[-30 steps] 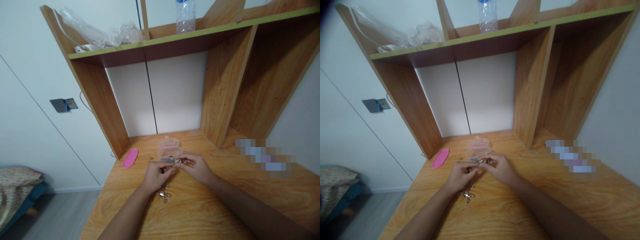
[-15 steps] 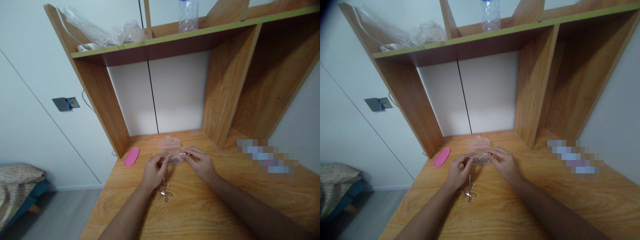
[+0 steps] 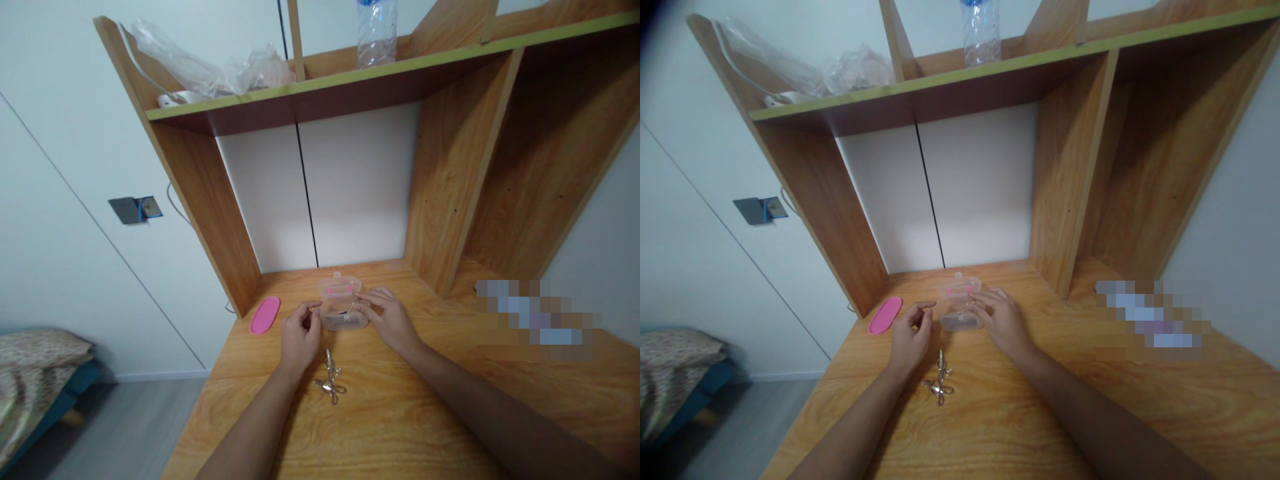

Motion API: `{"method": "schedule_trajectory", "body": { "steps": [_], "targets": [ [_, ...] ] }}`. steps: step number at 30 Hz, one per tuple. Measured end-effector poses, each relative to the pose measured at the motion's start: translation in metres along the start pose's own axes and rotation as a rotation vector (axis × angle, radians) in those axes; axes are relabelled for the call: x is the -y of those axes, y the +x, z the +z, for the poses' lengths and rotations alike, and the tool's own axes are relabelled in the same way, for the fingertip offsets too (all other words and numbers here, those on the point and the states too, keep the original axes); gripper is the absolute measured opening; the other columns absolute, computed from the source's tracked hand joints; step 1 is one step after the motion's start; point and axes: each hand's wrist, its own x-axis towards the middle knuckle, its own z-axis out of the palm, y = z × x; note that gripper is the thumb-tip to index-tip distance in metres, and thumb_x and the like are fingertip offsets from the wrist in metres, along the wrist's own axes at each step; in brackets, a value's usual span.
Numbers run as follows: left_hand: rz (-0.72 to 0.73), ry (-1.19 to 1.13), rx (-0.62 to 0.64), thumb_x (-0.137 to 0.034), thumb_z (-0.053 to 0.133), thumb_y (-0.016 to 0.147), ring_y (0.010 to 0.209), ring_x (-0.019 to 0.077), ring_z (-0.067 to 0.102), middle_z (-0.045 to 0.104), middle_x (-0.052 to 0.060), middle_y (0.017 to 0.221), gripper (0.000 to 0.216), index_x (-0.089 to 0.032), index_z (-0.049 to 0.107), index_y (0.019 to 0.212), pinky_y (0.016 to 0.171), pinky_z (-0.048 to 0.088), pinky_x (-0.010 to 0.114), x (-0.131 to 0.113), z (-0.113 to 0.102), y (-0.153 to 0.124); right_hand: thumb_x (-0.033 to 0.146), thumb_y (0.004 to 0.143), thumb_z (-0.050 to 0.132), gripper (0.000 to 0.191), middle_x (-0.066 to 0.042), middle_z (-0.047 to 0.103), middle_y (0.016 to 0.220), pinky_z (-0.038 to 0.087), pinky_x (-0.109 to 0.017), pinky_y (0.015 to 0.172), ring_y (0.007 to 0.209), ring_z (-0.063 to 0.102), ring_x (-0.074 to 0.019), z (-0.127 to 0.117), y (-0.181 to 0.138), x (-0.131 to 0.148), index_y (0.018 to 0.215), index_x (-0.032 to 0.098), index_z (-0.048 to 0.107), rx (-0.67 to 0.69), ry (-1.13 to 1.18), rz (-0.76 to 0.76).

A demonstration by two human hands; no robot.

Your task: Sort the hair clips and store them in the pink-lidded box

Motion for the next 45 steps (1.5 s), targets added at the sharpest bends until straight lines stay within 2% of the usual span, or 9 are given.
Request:
{"method": "schedule_trajectory", "body": {
  "steps": [10,14,18,21,24,30,35,41,45],
  "targets": [
    [-0.008,0.040,0.012,-0.032,0.050,0.091,0.050,0.0116,0.045,0.053,-0.003,0.056,0.028,-0.014,0.071,0.098,0.051,0.031,0.022,0.003,0.000,0.001,0.026,0.097,0.053,0.023,-0.007,0.070,0.098,0.048,-0.041,0.086,0.096,0.060,-0.0238,-0.017,-0.005,0.020,0.106,0.026,0.074,-0.037,-0.052,-0.174],
    [-0.019,0.055,0.001,-0.030,0.049,0.091,0.050,0.0117,0.046,0.054,-0.003,0.057,0.027,-0.015,0.070,0.098,0.051,0.031,0.022,0.004,0.000,0.002,0.023,0.096,0.055,0.022,-0.006,0.071,0.100,0.048,-0.039,0.089,0.096,0.061,-0.0216,-0.020,-0.013,0.036,0.109,0.024,0.071,0.281,-0.036,-0.431],
    [-0.014,0.067,0.017,-0.030,0.049,0.092,0.050,0.0116,0.046,0.053,-0.004,0.056,0.027,-0.015,0.070,0.099,0.051,0.031,0.022,0.003,0.000,0.002,0.029,0.098,0.052,0.032,-0.007,0.068,0.121,0.042,-0.042,0.103,0.115,0.057,-0.0227,-0.019,-0.020,0.056,0.128,0.024,0.062,0.646,-0.036,-0.533],
    [-0.008,0.078,0.019,-0.029,0.049,0.092,0.048,0.0113,0.045,0.051,-0.005,0.054,0.027,-0.015,0.070,0.099,0.051,0.031,0.022,0.002,0.000,0.002,0.046,0.093,0.059,0.047,-0.007,0.062,0.133,0.037,-0.047,0.108,0.125,0.050,-0.0264,-0.014,-0.025,0.065,0.137,0.029,0.056,0.774,-0.035,-0.541],
    [0.000,0.091,0.016,-0.028,0.049,0.091,0.049,0.0113,0.046,0.051,-0.005,0.054,0.026,-0.015,0.070,0.098,0.051,0.031,0.022,0.000,0.000,0.002,0.051,0.091,0.061,0.044,-0.005,0.063,0.131,0.036,-0.045,0.107,0.125,0.050,-0.0258,-0.010,-0.029,0.065,0.130,0.032,0.062,0.830,-0.010,-0.536],
    [0.056,0.084,0.097,-0.027,0.048,0.091,0.047,0.0108,0.045,0.049,-0.005,0.052,0.026,-0.015,0.071,0.097,0.051,0.030,0.022,-0.002,0.000,-0.001,0.038,0.092,0.061,0.027,-0.004,0.069,0.118,0.042,-0.040,0.101,0.114,0.056,-0.0217,-0.011,-0.027,0.058,0.114,0.029,0.072,0.782,0.017,-0.512],
    [0.140,0.032,0.216,-0.026,0.050,0.090,0.049,0.0118,0.048,0.058,-0.001,0.058,0.022,-0.016,0.070,0.091,0.053,0.034,0.023,-0.005,-0.002,-0.006,0.026,0.094,0.055,0.021,-0.004,0.073,0.102,0.044,-0.040,0.099,0.110,0.058,-0.0213,-0.015,-0.022,0.058,0.103,0.026,0.075,0.662,-0.003,-0.545],
    [0.345,0.092,0.432,-0.032,0.049,0.092,0.051,0.0138,0.050,0.059,0.003,0.056,0.035,-0.018,0.065,0.064,0.055,0.033,0.026,-0.012,-0.009,-0.007,0.022,0.094,0.052,0.020,-0.007,0.072,0.086,0.049,-0.040,0.087,0.091,0.063,-0.0212,-0.018,-0.019,0.054,0.090,0.020,0.071,0.465,-0.075,-0.510],
    [0.400,0.163,0.513,-0.034,0.053,0.091,0.050,0.0133,0.048,0.055,0.002,0.054,0.037,-0.019,0.059,0.058,0.055,0.030,0.026,-0.015,-0.011,-0.007,0.023,0.095,0.052,0.017,-0.007,0.074,0.091,0.050,-0.039,0.086,0.089,0.066,-0.0214,-0.019,-0.020,0.049,0.094,0.021,0.069,0.349,-0.081,-0.429]
  ]
}}
